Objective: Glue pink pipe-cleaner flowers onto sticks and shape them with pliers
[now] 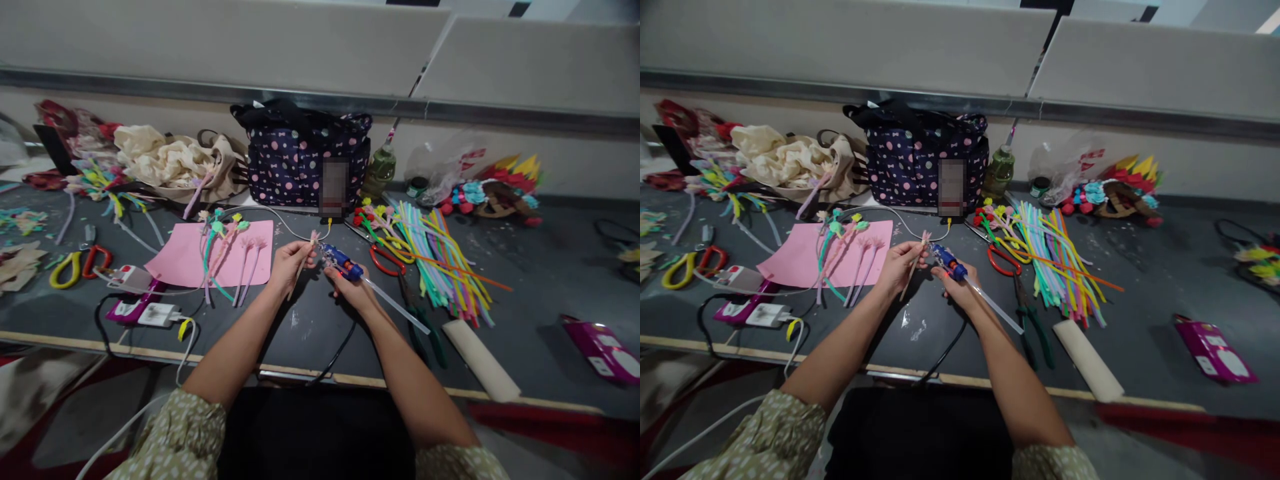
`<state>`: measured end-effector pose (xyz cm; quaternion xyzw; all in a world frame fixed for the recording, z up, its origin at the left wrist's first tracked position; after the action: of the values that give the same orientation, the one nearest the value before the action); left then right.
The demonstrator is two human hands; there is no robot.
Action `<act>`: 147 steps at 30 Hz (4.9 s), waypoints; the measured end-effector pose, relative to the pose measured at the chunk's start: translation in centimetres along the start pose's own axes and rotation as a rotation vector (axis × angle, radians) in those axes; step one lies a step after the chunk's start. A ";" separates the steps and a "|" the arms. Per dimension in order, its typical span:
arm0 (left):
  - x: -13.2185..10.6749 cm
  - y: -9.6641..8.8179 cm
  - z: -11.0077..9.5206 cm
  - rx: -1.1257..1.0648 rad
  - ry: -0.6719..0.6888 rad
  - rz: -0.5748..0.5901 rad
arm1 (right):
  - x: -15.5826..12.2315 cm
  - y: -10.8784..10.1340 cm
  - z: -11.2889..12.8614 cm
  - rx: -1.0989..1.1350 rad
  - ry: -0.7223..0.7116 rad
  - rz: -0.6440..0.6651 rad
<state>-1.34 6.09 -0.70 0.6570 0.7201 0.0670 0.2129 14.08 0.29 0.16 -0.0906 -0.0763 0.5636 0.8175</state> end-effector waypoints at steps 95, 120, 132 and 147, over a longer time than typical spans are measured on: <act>-1.8 1.9 3.0 0.239 -0.311 0.249 | 2.1 -1.7 -0.7 0.636 0.085 -0.320; -2.0 2.2 3.1 0.249 -0.297 0.281 | 2.7 -1.6 -2.1 0.553 -0.044 -0.343; -2.0 2.2 3.2 0.243 -0.287 0.281 | 2.7 -1.3 -1.9 0.549 -0.052 -0.312; -2.0 2.2 3.0 0.264 -0.262 0.291 | 2.3 -1.3 -1.3 0.538 -0.081 -0.317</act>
<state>1.96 3.87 -2.17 0.7792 0.5864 -0.0833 0.2047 16.40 1.90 -0.71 0.1643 0.0300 0.4320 0.8863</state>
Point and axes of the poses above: each hand's wrist, its own x-axis towards the middle knuckle, its own y-axis out of the palm, z = x × y, the point moved 7 cm from there along x, towards the middle knuckle, and after that the axes turned 13 degrees about -z, right-handed, at the moved point
